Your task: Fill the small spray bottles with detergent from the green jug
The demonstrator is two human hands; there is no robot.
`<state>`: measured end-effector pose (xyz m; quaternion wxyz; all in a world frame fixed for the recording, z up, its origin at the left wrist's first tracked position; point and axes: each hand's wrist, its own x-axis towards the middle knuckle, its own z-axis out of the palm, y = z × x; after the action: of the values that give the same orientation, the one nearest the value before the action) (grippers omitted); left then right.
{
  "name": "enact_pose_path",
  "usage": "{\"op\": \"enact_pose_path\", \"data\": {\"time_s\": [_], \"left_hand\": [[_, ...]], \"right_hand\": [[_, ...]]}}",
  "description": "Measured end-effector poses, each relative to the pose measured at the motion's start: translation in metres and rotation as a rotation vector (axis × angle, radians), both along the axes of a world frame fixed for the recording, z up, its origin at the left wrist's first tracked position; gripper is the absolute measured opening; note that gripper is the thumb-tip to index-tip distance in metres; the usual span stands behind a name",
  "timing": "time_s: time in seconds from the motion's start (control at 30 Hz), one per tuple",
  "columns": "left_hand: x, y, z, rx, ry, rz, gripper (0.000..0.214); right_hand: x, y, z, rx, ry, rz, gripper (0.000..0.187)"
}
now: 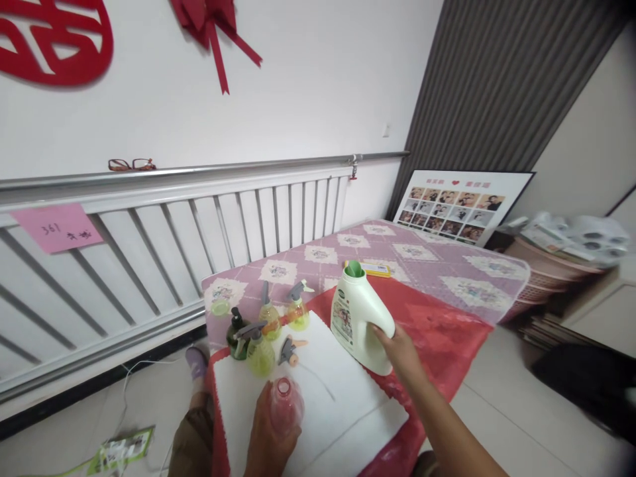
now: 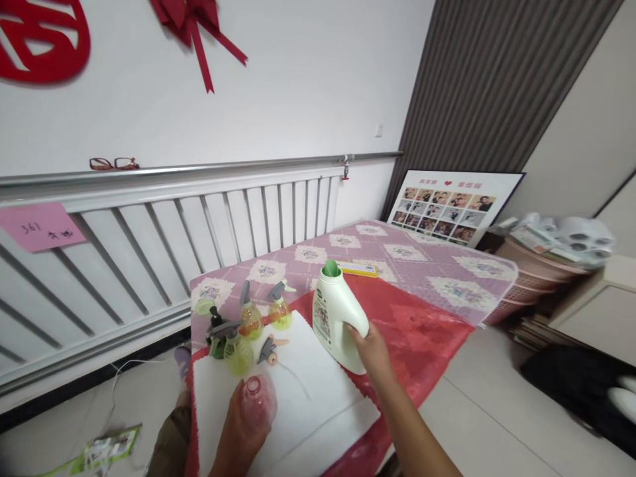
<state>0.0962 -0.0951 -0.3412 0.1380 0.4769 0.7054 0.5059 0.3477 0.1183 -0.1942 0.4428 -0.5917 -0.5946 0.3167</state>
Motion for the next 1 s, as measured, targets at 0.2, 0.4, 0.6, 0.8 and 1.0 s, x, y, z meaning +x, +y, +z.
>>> {"op": "enact_pose_path", "data": {"time_s": [0.2,0.4,0.6,0.8,1.0], "left_hand": [[0.001,-0.003,0.001,0.019,0.01,-0.005,0.09],[0.003,-0.005,0.013,-0.06,0.052,-0.022,0.093],[0.002,-0.006,0.022,-0.069,0.007,-0.002,0.091],[0.002,-0.007,0.028,-0.061,-0.043,0.038,0.091],[0.001,-0.007,0.033,-0.077,-0.025,0.013,0.091]], "right_hand": [[0.011,-0.022,0.041,-0.021,0.004,0.071,0.045],[0.023,-0.048,0.076,-0.056,0.034,0.143,0.041],[0.018,-0.082,0.096,-0.17,-0.069,0.28,0.038],[0.011,-0.099,0.111,-0.336,-0.141,0.424,0.051],[0.015,-0.098,0.114,-0.348,-0.291,0.546,0.04]]}}
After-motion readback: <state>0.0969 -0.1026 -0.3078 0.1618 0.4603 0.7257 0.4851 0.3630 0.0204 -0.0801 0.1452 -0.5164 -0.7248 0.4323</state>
